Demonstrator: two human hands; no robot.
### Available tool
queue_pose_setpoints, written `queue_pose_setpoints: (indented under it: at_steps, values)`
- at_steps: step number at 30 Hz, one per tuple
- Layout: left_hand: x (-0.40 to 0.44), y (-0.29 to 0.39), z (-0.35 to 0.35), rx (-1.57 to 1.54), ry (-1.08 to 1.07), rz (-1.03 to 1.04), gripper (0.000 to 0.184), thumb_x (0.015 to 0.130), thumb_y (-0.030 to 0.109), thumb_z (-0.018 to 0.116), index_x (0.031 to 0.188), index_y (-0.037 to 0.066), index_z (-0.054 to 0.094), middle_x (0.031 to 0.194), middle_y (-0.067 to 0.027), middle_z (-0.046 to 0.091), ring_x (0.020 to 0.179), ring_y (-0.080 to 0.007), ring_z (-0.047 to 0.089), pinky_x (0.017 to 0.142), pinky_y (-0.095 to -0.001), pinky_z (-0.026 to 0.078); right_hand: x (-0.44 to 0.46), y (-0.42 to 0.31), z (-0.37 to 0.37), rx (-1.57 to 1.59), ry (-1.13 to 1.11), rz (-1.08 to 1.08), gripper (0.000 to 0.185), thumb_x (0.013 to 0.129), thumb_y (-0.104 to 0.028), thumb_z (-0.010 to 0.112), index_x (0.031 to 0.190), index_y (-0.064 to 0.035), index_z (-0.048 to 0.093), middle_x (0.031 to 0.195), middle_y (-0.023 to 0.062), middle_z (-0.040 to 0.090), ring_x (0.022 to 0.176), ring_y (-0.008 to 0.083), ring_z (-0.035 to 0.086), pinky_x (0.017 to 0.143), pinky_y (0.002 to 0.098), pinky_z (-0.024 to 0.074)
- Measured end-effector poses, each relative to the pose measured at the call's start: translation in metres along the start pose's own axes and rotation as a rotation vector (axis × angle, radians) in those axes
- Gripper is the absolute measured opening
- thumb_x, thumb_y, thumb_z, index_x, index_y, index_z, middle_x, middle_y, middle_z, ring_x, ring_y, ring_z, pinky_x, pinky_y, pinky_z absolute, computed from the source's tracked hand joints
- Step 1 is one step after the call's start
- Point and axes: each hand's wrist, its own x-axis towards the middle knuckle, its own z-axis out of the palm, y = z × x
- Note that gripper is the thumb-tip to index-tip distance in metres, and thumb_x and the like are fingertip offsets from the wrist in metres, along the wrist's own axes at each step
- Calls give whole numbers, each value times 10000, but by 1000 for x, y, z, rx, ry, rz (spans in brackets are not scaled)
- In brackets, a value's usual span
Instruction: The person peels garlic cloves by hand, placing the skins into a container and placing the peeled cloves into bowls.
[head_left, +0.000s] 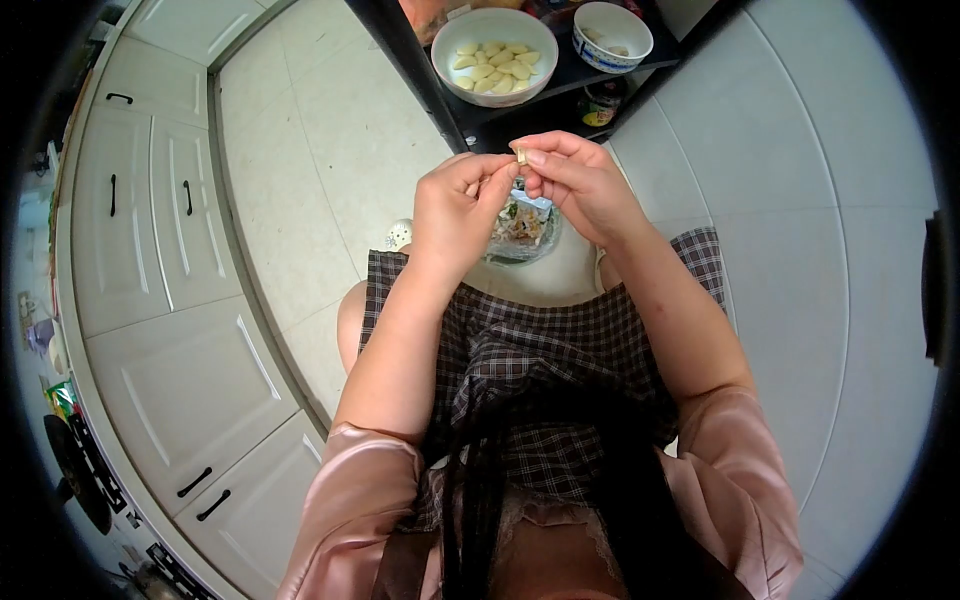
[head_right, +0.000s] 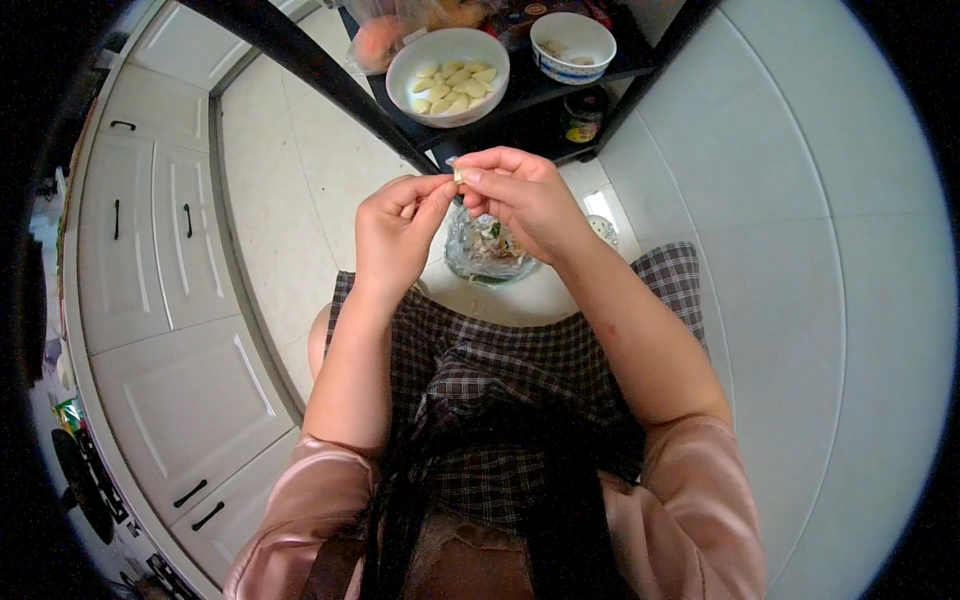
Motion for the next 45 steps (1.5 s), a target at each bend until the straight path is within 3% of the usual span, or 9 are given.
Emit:
queue_pose_setpoints:
  at_steps: [2, 4, 14, 18, 20, 23, 32, 45]
  values:
    - [-1, -1, 1, 35, 26, 22, 95, 779, 72, 646, 826, -9, 666, 705, -97, 615, 611, -138, 551, 571, -241, 433, 0, 0, 2, -6, 4, -20, 244, 858, -91, 581, 1060, 44, 576, 870, 80, 618, 747, 111, 572, 689, 241, 485]
    - [-3, -1, 1, 51, 31, 22, 88, 771, 70, 645, 808, -9, 661, 686, -85, 602, 590, -128, 534, 555, -239, 426, -3, -3, 7, -223, 68, -46, 248, 850, -99, 595, 1053, 43, 582, 869, 81, 626, 749, 107, 576, 698, 241, 486]
    - [-3, -9, 7, -26, 93, -53, 54, 731, 53, 651, 731, 4, 628, 607, -28, 525, 534, -79, 455, 511, -221, 391, -3, 1, 8, -155, 35, -54, 246, 835, -110, 620, 1031, 35, 591, 858, 74, 633, 723, 98, 585, 681, 234, 492]
    - [-2, -8, 4, -33, 163, -5, 46, 737, 35, 644, 747, -7, 628, 608, -4, 513, 551, -57, 437, 512, -204, 376, -5, -5, 8, -251, 37, -24, 242, 819, -97, 617, 1024, 29, 591, 845, 76, 635, 702, 92, 580, 660, 231, 488]
    - [0, -3, 0, -170, 170, -105, 46, 754, 19, 631, 774, -22, 628, 617, 27, 489, 576, -34, 419, 518, -182, 359, -6, -8, 9, -248, 49, 9, 239, 813, -89, 612, 1021, 28, 591, 840, 77, 636, 694, 92, 579, 654, 228, 486]
    - [-1, -5, -3, -188, 161, -92, 54, 788, 7, 628, 832, -25, 628, 670, 59, 499, 597, -9, 396, 530, -157, 322, -6, -8, 8, -222, 41, 33, 223, 807, -70, 598, 1008, 25, 589, 842, 82, 638, 682, 93, 576, 645, 223, 481]
    - [-1, -3, -2, -279, -33, -278, 109, 772, 75, 656, 829, -19, 650, 609, 73, 453, 556, -2, 381, 507, -154, 328, -5, -3, 10, -90, 29, 24, 202, 815, -59, 599, 994, 28, 572, 889, 94, 622, 774, 141, 622, 679, 240, 513]
    - [-3, -7, -1, -112, 3, -170, 112, 767, 84, 658, 801, -22, 672, 601, 31, 516, 563, -28, 433, 521, -182, 372, -3, -2, 7, -167, 59, -52, 215, 793, -48, 640, 976, 34, 563, 885, 109, 629, 775, 130, 618, 708, 244, 510]
